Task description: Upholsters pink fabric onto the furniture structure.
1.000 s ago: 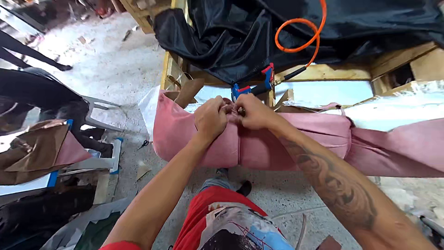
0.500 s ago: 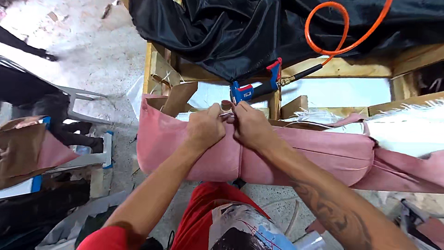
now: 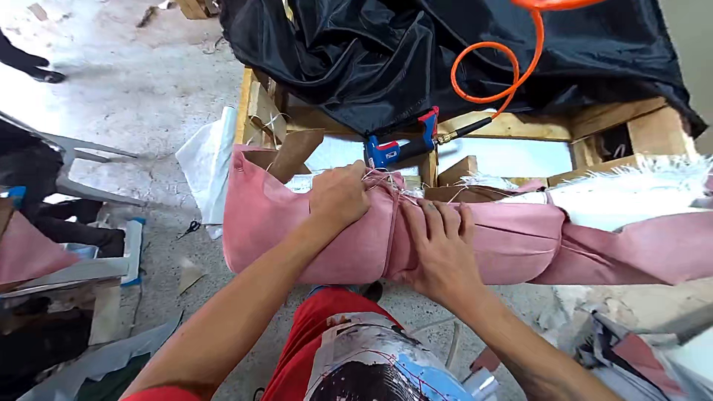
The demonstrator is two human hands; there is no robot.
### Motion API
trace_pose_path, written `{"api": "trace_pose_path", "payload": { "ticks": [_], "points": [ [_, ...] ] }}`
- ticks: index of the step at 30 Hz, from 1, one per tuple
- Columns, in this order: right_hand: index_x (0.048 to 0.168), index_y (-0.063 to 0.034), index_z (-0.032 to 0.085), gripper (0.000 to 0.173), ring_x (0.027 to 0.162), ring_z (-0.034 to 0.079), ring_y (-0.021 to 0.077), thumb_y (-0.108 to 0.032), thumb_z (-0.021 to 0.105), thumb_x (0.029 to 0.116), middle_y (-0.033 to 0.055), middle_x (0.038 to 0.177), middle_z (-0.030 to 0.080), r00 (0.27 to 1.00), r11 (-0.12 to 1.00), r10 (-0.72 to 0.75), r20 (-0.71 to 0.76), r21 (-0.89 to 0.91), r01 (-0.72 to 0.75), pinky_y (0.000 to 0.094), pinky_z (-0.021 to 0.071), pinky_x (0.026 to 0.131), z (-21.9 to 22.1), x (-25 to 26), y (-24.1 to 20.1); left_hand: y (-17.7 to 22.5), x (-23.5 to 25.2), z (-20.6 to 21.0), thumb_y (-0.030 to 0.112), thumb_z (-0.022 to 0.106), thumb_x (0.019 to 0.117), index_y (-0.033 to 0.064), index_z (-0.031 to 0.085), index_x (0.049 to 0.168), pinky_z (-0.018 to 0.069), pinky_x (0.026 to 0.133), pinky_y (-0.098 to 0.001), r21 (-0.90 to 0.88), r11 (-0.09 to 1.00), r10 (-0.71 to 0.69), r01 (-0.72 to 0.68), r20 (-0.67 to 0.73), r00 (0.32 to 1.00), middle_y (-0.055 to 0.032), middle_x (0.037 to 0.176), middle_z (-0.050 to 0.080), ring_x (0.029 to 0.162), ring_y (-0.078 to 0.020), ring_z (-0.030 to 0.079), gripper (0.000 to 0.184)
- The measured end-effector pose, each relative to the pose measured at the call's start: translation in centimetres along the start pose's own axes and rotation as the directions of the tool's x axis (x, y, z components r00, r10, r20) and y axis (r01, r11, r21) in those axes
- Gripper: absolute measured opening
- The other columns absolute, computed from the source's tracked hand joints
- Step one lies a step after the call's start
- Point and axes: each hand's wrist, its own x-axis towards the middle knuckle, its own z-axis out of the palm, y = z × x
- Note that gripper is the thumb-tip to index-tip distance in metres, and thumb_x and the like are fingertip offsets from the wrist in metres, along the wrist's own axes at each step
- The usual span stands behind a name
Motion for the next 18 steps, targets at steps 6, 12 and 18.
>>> {"api": "trace_pose_path", "payload": {
  "ticks": [6, 12, 18],
  "points": [
    [0.139, -0.0142, 0.063, 0.076, 0.127, 0.058, 0.0328, -0.05, 0.073, 0.0733, 0.0136, 0.131, 0.065, 0.97, 0.997, 0.065, -0.236, 0.065, -0.051, 0.0657, 0.0281, 0.115, 1.6, 0.5, -0.5, -0.5, 0.5, 0.5, 0.025, 0.065, 0.0956, 0.0112, 0.061, 0.085, 0.0518, 0.067, -0.0532, -0.058, 0.998, 0.025, -0.025, 0.009, 1.0, -0.0087, 0.07, 0.063, 0.073, -0.0312, 0.067, 0.018],
    [0.112, -0.0144, 0.077, 0.039, 0.101, 0.063, 0.0309, -0.031, 0.072, 0.0767, 0.0086, 0.106, 0.071, 0.963, 0.978, 0.162, -0.217, 0.162, -0.129, 0.0612, 0.04, 0.096, 0.2, 2.6, -1.0, -1.0, 0.9, 1.7, 0.023, 0.067, 0.0933, 0.0105, 0.057, 0.078, 0.0469, 0.067, -0.0512, -0.115, 0.991, 0.065, -0.073, -0.073, 0.995, -0.0078, 0.063, 0.057, 0.066, -0.0297, 0.062, 0.022],
    [0.085, -0.0081, 0.074, 0.014, 0.082, 0.071, 0.0268, -0.017, 0.066, 0.0926, 0.0076, 0.081, 0.072, 0.896, 0.922, 0.363, -0.256, 0.238, -0.306, 0.0486, 0.0559, 0.068, -0.9, 6.1, 0.7, -0.5, 0.1, 0.6, 0.034, 0.055, 0.1037, 0.0074, 0.059, 0.089, 0.0475, 0.065, -0.0596, -0.103, 0.991, 0.083, -0.081, 0.015, 0.996, -0.0155, 0.073, 0.061, 0.075, -0.0398, 0.064, 0.03]
  ]
}}
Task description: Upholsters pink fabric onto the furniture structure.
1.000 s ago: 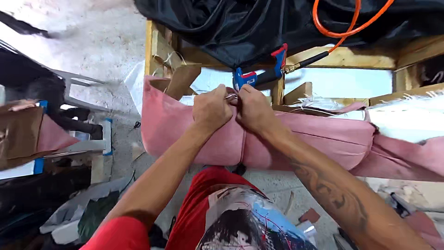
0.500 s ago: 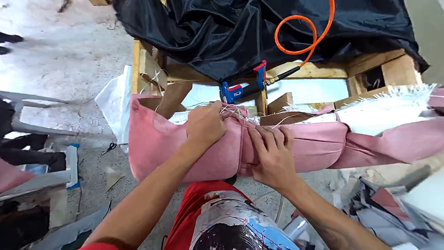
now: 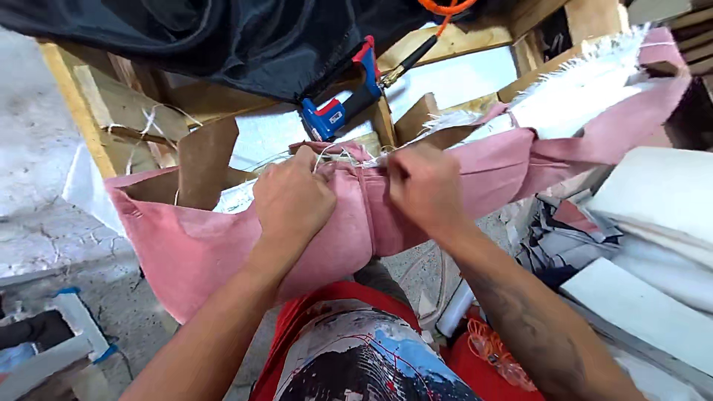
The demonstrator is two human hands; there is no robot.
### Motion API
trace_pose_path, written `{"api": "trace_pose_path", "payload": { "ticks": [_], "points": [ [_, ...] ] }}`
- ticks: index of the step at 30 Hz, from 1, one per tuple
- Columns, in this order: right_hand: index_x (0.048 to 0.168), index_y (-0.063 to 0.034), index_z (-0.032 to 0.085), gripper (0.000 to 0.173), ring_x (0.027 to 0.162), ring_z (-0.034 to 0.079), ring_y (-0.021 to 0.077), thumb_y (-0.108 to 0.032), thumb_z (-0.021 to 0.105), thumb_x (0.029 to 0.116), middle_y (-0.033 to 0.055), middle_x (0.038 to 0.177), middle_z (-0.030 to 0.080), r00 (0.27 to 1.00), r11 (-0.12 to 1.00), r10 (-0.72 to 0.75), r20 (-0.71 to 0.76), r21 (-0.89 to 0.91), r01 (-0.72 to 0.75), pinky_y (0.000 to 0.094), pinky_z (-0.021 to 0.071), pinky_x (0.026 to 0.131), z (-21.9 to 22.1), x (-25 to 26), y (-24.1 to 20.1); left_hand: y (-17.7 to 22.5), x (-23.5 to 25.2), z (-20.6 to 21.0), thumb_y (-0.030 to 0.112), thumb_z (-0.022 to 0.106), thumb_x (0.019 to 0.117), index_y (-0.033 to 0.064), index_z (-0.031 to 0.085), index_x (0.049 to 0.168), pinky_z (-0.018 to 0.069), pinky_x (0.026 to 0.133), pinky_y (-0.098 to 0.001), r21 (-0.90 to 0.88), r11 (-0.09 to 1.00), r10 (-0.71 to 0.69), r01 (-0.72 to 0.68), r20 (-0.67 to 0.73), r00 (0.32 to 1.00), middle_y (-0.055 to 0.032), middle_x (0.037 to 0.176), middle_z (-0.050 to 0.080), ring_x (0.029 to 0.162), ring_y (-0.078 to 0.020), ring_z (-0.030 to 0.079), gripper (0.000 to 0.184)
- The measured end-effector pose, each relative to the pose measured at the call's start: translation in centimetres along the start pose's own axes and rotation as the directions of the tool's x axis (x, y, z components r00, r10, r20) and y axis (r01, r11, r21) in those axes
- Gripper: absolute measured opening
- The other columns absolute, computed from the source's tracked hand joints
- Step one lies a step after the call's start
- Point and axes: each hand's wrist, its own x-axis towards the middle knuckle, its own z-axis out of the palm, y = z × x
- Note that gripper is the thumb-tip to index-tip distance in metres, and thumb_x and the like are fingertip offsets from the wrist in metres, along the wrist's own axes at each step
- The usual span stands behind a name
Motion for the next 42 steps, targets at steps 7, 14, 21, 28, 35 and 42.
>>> {"api": "trace_pose_path", "payload": {
  "ticks": [7, 14, 21, 28, 35, 42],
  "points": [
    [0.098, -0.0109, 0.073, 0.036, 0.097, 0.068, 0.0344, -0.046, 0.065, 0.0953, 0.012, 0.095, 0.07, 0.803, 0.991, 0.118, 0.584, -0.125, -0.055, 0.0599, 0.0555, 0.079, -5.5, 4.2, 0.4, 0.2, 1.1, -0.6, 0.057, 0.055, 0.0988, 0.0146, 0.072, 0.094, 0.0543, 0.066, -0.0594, 0.021, 0.966, 0.253, -0.258, 0.142, 0.957, -0.0073, 0.08, 0.07, 0.078, -0.0305, 0.07, 0.045],
    [0.081, -0.0083, 0.07, 0.026, 0.077, 0.066, 0.0301, -0.033, 0.074, 0.0864, 0.011, 0.079, 0.066, 0.527, 0.998, 0.047, 0.849, -0.065, 0.016, 0.0568, 0.0526, 0.066, -4.2, 8.3, 1.4, 2.4, 1.2, -0.6, 0.021, 0.064, 0.0892, 0.0163, 0.07, 0.096, 0.0542, 0.065, -0.0584, 0.109, 0.986, 0.108, -0.129, 0.18, 0.978, -0.0077, 0.086, 0.071, 0.082, -0.0318, 0.071, 0.01],
    [0.08, -0.0094, 0.068, 0.013, 0.062, 0.063, 0.0267, -0.019, 0.063, 0.0887, 0.007, 0.074, 0.062, 0.919, 0.921, -0.385, 0.089, -0.033, 0.389, 0.0429, 0.0462, 0.045, 1.3, 3.0, 3.6, 2.0, 1.1, 3.5, 0.019, 0.06, 0.0896, 0.0098, 0.061, 0.08, 0.0451, 0.043, -0.0455, 0.204, 0.964, 0.223, -0.173, -0.257, 0.94, -0.0072, 0.066, 0.06, 0.055, -0.0281, 0.063, 0.013],
    [0.085, -0.01, 0.072, 0.014, 0.091, 0.063, 0.0289, -0.018, 0.066, 0.0945, 0.0068, 0.09, 0.066, 0.886, 0.886, -0.455, 0.086, 0.148, 0.44, 0.0502, 0.0499, 0.078, -0.1, 2.8, 4.4, 1.8, 1.4, 2.8, 0.03, 0.059, 0.0994, 0.0119, 0.072, 0.105, 0.0433, 0.104, -0.0558, -0.035, 0.935, 0.334, -0.353, -0.249, 0.909, -0.0055, 0.114, 0.07, 0.114, -0.0263, 0.062, 0.023],
    [0.08, -0.0062, 0.076, 0.03, 0.084, 0.067, 0.0251, -0.029, 0.067, 0.0979, 0.0083, 0.079, 0.067, 0.926, 0.89, -0.224, 0.304, 0.451, 0.068, 0.0486, 0.0542, 0.083, -0.6, 5.3, 5.2, 5.9, 4.6, 2.8, 0.016, 0.077, 0.0871, 0.0065, 0.07, 0.096, 0.0583, 0.082, -0.0525, -0.221, 0.952, 0.25, -0.211, 0.165, 0.954, -0.0076, 0.1, 0.07, 0.092, -0.0245, 0.068, 0.015],
    [0.114, -0.0171, 0.075, 0.032, 0.1, 0.067, 0.0241, -0.044, 0.065, 0.0982, 0.0055, 0.11, 0.068, 0.757, 0.941, -0.337, 0.56, 0.207, 0.266, 0.0493, 0.0574, 0.085, -3.9, 5.0, 8.0, 6.1, 2.5, 5.4, 0.007, 0.064, 0.0884, 0.0082, 0.071, 0.088, 0.059, 0.083, -0.0459, 0.03, 0.932, 0.354, -0.362, -0.29, 0.889, -0.0059, 0.096, 0.071, 0.097, -0.0236, 0.069, 0.006]
  ]
}}
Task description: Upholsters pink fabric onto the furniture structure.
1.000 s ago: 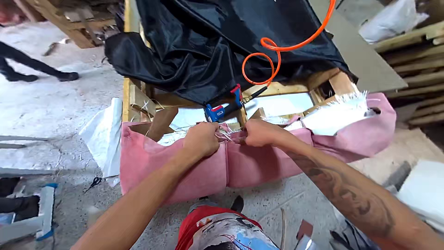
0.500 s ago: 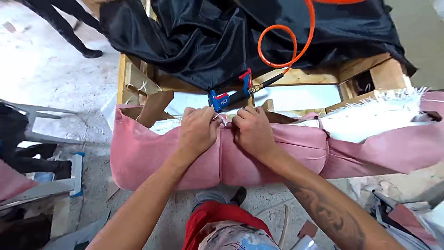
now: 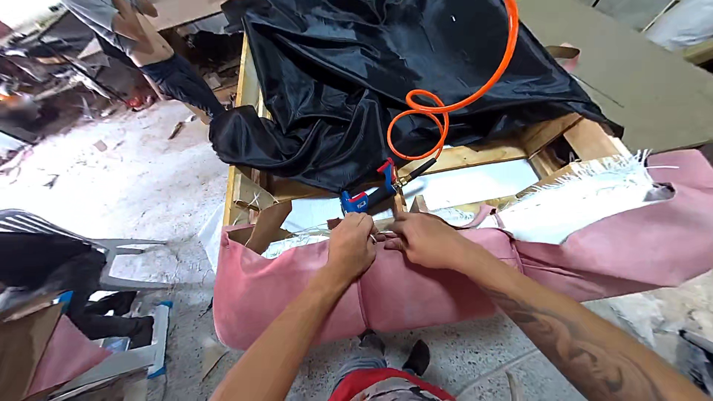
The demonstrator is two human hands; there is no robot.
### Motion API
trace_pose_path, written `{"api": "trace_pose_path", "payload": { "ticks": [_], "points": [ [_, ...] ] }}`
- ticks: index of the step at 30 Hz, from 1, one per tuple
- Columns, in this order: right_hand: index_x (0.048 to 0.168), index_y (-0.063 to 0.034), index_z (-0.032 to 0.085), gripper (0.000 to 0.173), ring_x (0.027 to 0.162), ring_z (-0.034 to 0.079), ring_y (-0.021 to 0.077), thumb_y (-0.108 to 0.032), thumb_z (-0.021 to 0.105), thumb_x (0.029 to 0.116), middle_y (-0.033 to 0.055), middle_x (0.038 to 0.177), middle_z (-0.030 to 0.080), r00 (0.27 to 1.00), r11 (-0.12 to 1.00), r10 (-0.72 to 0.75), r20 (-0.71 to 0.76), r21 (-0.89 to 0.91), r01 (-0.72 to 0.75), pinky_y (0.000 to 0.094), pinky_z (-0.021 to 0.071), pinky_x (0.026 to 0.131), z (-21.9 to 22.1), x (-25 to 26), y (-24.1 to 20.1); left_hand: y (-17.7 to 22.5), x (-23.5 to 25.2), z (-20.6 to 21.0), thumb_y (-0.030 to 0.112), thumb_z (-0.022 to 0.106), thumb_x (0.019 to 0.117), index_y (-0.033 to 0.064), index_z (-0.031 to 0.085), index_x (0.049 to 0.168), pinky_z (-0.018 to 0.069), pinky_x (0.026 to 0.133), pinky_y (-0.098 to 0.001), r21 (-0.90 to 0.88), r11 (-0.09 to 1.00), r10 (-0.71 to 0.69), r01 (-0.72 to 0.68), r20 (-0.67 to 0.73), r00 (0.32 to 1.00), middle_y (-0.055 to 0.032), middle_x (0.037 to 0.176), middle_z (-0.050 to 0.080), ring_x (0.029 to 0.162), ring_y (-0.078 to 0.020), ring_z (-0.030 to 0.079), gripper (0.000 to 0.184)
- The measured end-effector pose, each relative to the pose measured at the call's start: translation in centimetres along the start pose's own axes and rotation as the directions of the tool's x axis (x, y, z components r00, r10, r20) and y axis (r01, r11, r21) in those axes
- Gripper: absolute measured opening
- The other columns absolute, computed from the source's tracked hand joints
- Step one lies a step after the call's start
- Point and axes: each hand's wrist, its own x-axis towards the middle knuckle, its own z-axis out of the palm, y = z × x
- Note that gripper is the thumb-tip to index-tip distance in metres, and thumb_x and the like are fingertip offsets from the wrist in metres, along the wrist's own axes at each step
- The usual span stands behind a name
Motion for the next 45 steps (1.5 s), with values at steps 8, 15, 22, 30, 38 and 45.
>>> {"api": "trace_pose_path", "payload": {
  "ticks": [8, 15, 22, 30, 38, 45],
  "points": [
    [0.085, -0.0073, 0.072, 0.007, 0.074, 0.069, 0.0284, -0.013, 0.068, 0.0853, 0.0091, 0.083, 0.067, 0.916, 0.988, -0.037, -0.399, -0.152, -0.026, 0.0458, 0.0545, 0.055, 4.4, 2.1, 0.2, -0.6, 2.2, 1.7, 0.004, 0.062, 0.083, 0.0053, 0.069, 0.086, 0.057, 0.062, -0.0488, -0.005, 0.993, -0.118, 0.117, -0.012, 0.993, -0.0094, 0.079, 0.068, 0.076, -0.0281, 0.07, 0.007],
    [0.092, -0.0022, 0.072, 0.009, 0.093, 0.068, 0.0435, -0.01, 0.071, 0.0874, 0.0232, 0.097, 0.068, 0.966, 0.963, 0.258, 0.006, -0.082, -0.257, 0.0652, 0.0551, 0.072, -3.3, 8.3, -2.1, -2.0, 8.3, 0.4, 0.017, 0.061, 0.0965, 0.0052, 0.073, 0.112, 0.0513, 0.086, -0.0639, -0.055, 0.913, -0.225, 0.405, 0.76, 0.61, -0.0196, 0.105, 0.071, 0.101, -0.0371, 0.067, 0.023],
    [0.13, -0.0048, 0.064, 0.063, 0.105, 0.066, 0.0445, -0.029, 0.088, 0.0768, 0.0255, 0.123, 0.063, 0.945, 0.94, -0.004, 0.328, -0.321, 0.116, 0.0661, 0.0566, 0.082, 3.7, 21.4, 3.3, -3.9, 8.2, 1.2, 0.024, 0.056, 0.1027, 0.0006, 0.071, 0.113, 0.0494, 0.091, -0.0585, -0.177, 0.872, -0.052, 0.455, 0.893, 0.448, -0.0197, 0.108, 0.07, 0.103, -0.0319, 0.066, 0.03],
    [0.164, -0.0435, -0.008, 0.108, 0.069, 0.065, 0.0347, -0.01, 0.064, 0.0906, 0.0154, 0.084, 0.064, 0.864, 0.93, 0.09, 0.496, -0.352, 0.105, 0.0562, 0.0529, 0.057, -8.1, 21.0, -5.6, -4.8, 7.8, 0.3, 0.039, 0.042, 0.1098, 0.0061, 0.064, 0.132, 0.047, 0.097, -0.0641, -0.316, 0.845, 0.13, 0.432, 0.904, 0.407, -0.0212, 0.119, 0.068, 0.115, -0.0372, 0.064, 0.045],
    [0.163, -0.0451, 0.013, 0.083, 0.046, 0.063, 0.0299, -0.011, 0.06, 0.103, 0.0199, 0.096, 0.07, 0.527, 0.612, 0.412, 0.743, 0.203, -0.765, 0.0471, 0.0586, 0.042, -18.7, 15.0, -4.2, -5.0, 8.3, 0.9, 0.015, 0.054, 0.1001, 0.0027, 0.059, 0.136, 0.0521, 0.09, -0.063, -0.356, 0.855, 0.225, 0.376, 0.909, 0.35, -0.023, 0.129, 0.06, 0.11, -0.0394, 0.064, 0.038],
    [0.162, -0.0485, 0.012, 0.083, 0.048, 0.064, 0.0307, -0.013, 0.06, 0.1038, 0.0225, 0.097, 0.068, 0.363, 0.514, 0.407, 0.838, 0.118, -0.85, 0.0474, 0.0597, 0.045, -14.5, 14.9, -1.4, -5.4, 8.7, 1.2, 0.021, 0.049, 0.1042, -0.0012, 0.044, 0.149, 0.0502, 0.095, -0.0631, -0.354, 0.834, 0.24, 0.423, 0.924, 0.299, -0.0265, 0.149, 0.046, 0.122, -0.0421, 0.06, 0.051]
  ]
}}
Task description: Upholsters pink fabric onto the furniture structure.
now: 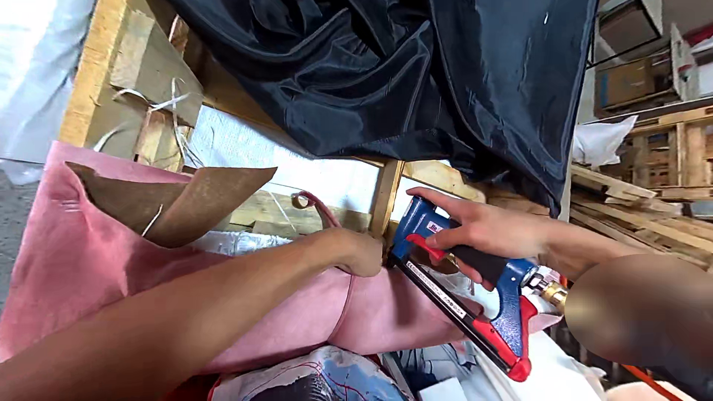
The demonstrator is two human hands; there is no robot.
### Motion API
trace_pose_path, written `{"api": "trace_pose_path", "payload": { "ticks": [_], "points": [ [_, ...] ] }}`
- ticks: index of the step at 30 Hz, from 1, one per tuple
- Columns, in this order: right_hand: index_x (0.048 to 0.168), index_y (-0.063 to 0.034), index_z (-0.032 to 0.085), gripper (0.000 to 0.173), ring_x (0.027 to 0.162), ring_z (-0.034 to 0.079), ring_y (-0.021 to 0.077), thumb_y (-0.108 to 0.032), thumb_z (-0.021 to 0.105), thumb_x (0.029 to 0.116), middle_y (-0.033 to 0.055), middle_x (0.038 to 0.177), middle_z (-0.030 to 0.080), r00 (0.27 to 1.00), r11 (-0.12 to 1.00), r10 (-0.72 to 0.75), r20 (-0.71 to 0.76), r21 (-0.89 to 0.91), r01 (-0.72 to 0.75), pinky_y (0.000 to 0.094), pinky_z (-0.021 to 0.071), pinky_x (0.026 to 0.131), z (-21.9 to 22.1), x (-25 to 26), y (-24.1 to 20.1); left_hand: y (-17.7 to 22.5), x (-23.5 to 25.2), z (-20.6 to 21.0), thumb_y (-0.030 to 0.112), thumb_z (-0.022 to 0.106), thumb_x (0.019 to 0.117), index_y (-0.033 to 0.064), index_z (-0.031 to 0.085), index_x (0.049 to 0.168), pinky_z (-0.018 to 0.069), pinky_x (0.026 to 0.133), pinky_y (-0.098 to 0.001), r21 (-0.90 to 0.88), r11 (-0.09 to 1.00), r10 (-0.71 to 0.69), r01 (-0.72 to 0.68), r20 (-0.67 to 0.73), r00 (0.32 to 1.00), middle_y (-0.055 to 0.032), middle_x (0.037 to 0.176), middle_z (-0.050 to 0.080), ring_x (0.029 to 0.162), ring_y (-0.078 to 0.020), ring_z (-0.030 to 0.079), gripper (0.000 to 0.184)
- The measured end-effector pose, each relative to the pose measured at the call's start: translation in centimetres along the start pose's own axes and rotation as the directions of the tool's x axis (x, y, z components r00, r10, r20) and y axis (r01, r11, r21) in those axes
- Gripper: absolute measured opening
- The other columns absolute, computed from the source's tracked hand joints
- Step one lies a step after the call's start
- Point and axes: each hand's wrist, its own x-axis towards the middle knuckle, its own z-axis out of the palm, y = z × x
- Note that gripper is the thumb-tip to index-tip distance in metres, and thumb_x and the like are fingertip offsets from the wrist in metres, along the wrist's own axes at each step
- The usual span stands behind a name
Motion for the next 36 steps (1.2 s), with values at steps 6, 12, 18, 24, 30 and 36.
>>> {"api": "trace_pose_path", "payload": {
  "ticks": [6, 12, 18, 24, 30, 36],
  "points": [
    [0.16, -0.049, 0.011, 0.081, 0.048, 0.063, 0.0301, -0.012, 0.058, 0.1044, 0.0223, 0.101, 0.066, 0.998, 1.0, -0.021, 0.055, 0.017, 0.02, 0.0474, 0.0593, 0.045, 0.5, 0.3, -0.9, 0.3, -0.7, -0.6, 0.014, 0.047, 0.1043, -0.0064, 0.067, 0.105, 0.0503, 0.091, -0.0587, 0.087, 0.996, 0.012, -0.018, 0.071, 0.997, -0.0239, 0.135, 0.057, 0.117, -0.0384, 0.06, 0.028],
    [0.16, -0.0462, 0.012, 0.08, 0.049, 0.063, 0.0313, -0.011, 0.057, 0.1044, 0.0235, 0.097, 0.065, 0.987, 0.991, -0.106, 0.118, 0.1, 0.094, 0.0477, 0.0592, 0.045, 0.7, 0.8, -0.3, -1.1, -2.0, -1.4, 0.021, 0.051, 0.1047, -0.0051, 0.06, 0.128, 0.0497, 0.088, -0.0658, 0.152, 0.979, -0.138, 0.136, 0.009, 0.99, -0.0272, 0.127, 0.06, 0.111, -0.0439, 0.062, 0.036],
    [0.166, -0.0412, 0.009, 0.091, 0.048, 0.061, 0.0187, -0.02, 0.066, 0.0985, 0.0064, 0.076, 0.066, 0.893, 0.688, -0.424, -0.153, -0.696, 0.207, 0.0407, 0.0572, 0.044, 2.2, -1.1, -2.4, 0.3, -10.6, -0.7, 0.035, 0.06, 0.1007, 0.0206, 0.066, 0.125, 0.0567, 0.091, -0.0499, 0.145, 0.985, -0.006, 0.096, -0.527, 0.85, -0.0018, 0.126, 0.062, 0.119, -0.0235, 0.06, 0.029],
    [0.166, -0.0205, 0.01, 0.113, 0.069, 0.065, 0.037, -0.012, 0.078, 0.0755, 0.0128, 0.077, 0.063, 0.657, 0.248, -0.734, -0.173, -0.968, 0.022, 0.0567, 0.0514, 0.058, 6.8, 6.2, -1.9, 0.4, -14.4, 7.0, 0.051, 0.06, 0.0997, 0.0161, 0.067, 0.123, 0.0548, 0.092, -0.0497, 0.197, 0.903, -0.173, 0.382, -0.649, 0.741, -0.0042, 0.126, 0.064, 0.116, -0.0279, 0.061, 0.042],
    [0.143, -0.0126, 0.058, 0.046, 0.081, 0.068, 0.0422, -0.011, 0.06, 0.0965, 0.022, 0.093, 0.067, 0.48, 0.227, -0.859, -0.179, -0.973, 0.043, 0.0582, 0.0546, 0.066, 7.9, 12.8, 2.1, 1.6, -14.7, 8.5, 0.041, 0.09, 0.0772, 0.0192, 0.046, 0.149, 0.062, 0.071, -0.0489, 0.117, 0.882, -0.092, 0.457, -0.908, 0.41, -0.0167, 0.155, 0.036, 0.087, -0.03, 0.07, 0.087],
    [0.104, -0.0133, 0.075, 0.027, 0.11, 0.064, 0.0276, -0.037, 0.075, 0.0914, 0.008, 0.11, 0.069, 0.198, 0.177, -0.976, -0.088, -0.849, 0.497, 0.0522, 0.0536, 0.094, 10.3, 7.5, 4.4, 1.1, -15.5, 9.0, 0.051, 0.063, 0.0985, 0.0119, 0.073, 0.112, 0.0413, 0.107, -0.0601, 0.206, 0.825, -0.161, 0.527, -0.807, 0.568, -0.0093, 0.125, 0.065, 0.125, -0.031, 0.057, 0.042]
  ]
}}
